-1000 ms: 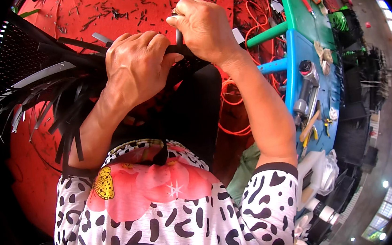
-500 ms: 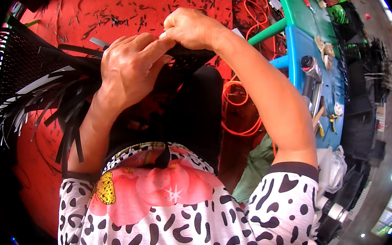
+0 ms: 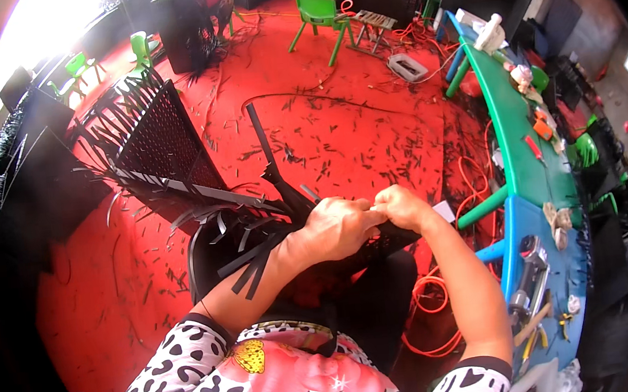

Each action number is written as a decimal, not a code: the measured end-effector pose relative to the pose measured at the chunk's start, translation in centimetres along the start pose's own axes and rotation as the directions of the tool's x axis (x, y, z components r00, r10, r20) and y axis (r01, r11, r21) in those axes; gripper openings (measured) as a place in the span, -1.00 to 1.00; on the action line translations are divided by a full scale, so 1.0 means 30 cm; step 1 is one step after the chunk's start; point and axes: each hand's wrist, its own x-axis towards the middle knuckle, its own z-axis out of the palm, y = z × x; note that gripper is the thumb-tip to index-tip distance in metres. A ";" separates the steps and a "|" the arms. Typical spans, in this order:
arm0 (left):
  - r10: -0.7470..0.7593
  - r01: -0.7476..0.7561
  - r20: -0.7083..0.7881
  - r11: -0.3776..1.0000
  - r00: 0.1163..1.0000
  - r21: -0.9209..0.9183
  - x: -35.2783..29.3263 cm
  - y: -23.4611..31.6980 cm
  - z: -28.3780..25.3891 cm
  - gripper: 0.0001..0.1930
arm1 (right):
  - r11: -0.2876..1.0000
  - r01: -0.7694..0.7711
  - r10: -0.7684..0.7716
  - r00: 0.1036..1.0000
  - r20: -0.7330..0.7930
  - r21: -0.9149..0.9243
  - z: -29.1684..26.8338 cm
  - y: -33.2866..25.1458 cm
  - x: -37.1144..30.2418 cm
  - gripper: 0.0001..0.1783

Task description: The person assembles a black wicker chair by hand and with a pneumatic nail gun, a hammer, and pliers. They wrap black plastic strips around the frame, secure the wicker material with the nail gun, hammer down staples, and trim excess material with the pliers.

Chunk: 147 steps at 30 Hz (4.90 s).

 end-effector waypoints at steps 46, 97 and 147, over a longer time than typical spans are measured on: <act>-0.043 0.109 -0.248 0.960 0.968 0.258 0.019 -0.058 -0.136 -0.81 | 0.562 -0.826 0.265 0.132 -0.955 0.042 -0.404 0.600 -0.724 -0.16; -0.249 0.251 -0.078 0.968 0.965 0.008 -0.085 0.059 -0.107 -0.76 | 0.904 0.181 -0.069 0.956 -0.285 0.388 0.221 -0.230 -0.697 -0.78; -0.283 0.291 -0.150 0.956 0.947 0.033 -0.087 0.020 -0.094 -0.54 | 0.888 0.215 0.105 0.765 -0.636 0.405 0.051 -0.027 -0.804 -0.75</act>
